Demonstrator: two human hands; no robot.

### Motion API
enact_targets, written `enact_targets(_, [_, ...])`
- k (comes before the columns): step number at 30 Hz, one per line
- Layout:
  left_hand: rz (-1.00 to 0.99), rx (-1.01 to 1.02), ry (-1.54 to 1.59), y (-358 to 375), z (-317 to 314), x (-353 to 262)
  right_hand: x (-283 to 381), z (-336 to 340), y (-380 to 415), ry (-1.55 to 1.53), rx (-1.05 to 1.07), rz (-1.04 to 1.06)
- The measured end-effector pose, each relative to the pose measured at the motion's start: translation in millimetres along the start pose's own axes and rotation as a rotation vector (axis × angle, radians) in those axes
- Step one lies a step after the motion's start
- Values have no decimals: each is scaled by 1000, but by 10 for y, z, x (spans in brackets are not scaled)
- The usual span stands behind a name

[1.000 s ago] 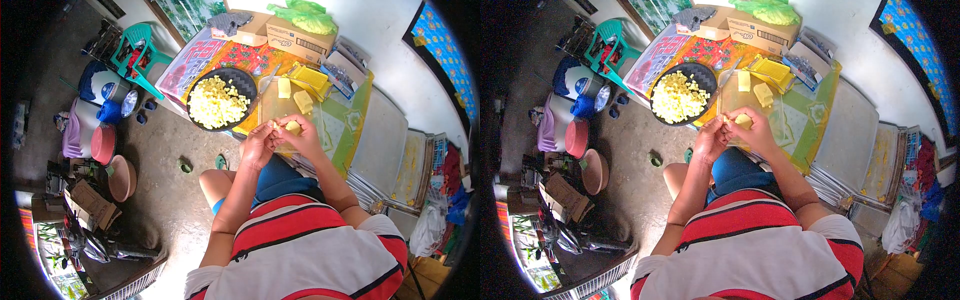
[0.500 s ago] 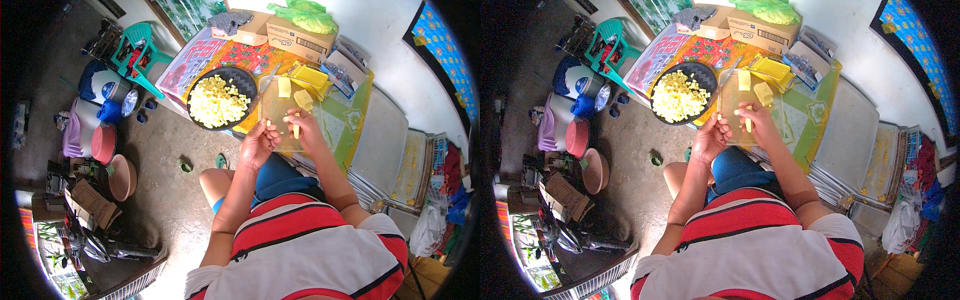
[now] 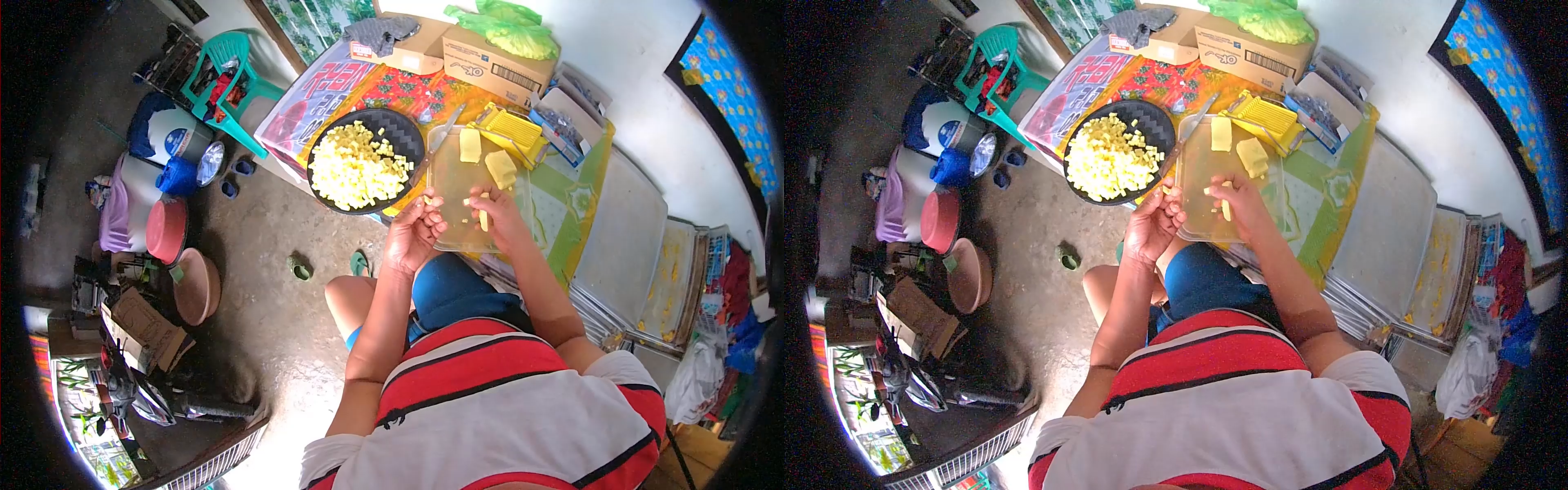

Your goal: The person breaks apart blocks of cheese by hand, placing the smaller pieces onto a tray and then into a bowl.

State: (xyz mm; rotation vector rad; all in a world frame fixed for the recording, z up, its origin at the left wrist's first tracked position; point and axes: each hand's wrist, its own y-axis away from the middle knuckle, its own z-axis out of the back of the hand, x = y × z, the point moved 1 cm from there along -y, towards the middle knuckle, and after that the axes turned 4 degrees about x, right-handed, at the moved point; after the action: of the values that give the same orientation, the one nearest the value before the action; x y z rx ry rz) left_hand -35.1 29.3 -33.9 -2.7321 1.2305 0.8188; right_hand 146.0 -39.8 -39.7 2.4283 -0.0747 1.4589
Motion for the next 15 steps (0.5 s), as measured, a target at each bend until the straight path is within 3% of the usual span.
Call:
enact_targets(2, [-27, -36, -20, -16, 67, -28, -113, 66, -56, 226, -16, 72])
enact_targets(5, [-183, -232, -432, -110, 371, -94, -261, 102, -89, 627, -44, 247])
enact_targets(7, [-416, -405, -987, -219, 651, -168, -402, 164, -144, 863, -50, 378])
enact_targets(8, [-532, -490, -1265, -264, 774, -212, -437, 180, -143, 917, -62, 328])
enact_targets(11, [-572, -640, -1572, -294, 815, -410, -431, 130, -126, 1025, -88, 226])
enact_targets(15, [-672, -580, -1797, -380, 1008, -555, -516, 224, -203, 954, -100, 317])
